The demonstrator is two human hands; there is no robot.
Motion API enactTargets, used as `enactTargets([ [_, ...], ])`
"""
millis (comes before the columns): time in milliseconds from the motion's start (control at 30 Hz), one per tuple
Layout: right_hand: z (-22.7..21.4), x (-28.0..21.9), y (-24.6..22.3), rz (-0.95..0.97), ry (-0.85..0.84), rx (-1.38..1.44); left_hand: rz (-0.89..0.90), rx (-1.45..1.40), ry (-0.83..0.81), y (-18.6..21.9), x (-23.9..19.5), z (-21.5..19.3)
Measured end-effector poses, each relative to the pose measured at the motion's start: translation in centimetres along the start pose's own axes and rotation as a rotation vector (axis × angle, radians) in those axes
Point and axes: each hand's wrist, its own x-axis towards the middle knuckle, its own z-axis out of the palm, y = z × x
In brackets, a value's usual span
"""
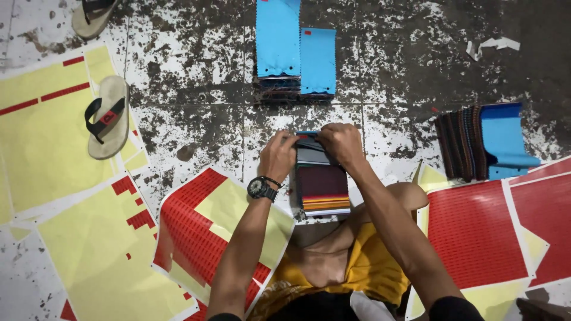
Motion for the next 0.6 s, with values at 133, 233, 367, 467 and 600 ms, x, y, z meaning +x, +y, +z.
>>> enactTargets([
  [133,-0.8,0.5,-0.3,-0.042,0.131,-0.076,-0.024,-0.013,0.111,2.6,0.5,-3.6],
  [233,-3.6,1.2,-0.6,0.025,-0.054,0.103,-0.049,-0.155,0.179,3.4,1.6,-4.8],
  [367,-10.2,3.3,-3.3,0.185,-0.531,0.499,-0.113,-0.451,-0.048,3.4,3.1,-5.5],
  [467,-10.1,3.7,-2.8,0.171,-0.701,0.528,-0.169,-0.513,-0.315,4.5,3.4,-7.5],
  [600,-9.6,4.3,-2.5,0.138,-0.822,0.451,-0.179,-0.514,-0.399,3.3,3.2,-6.5],
])
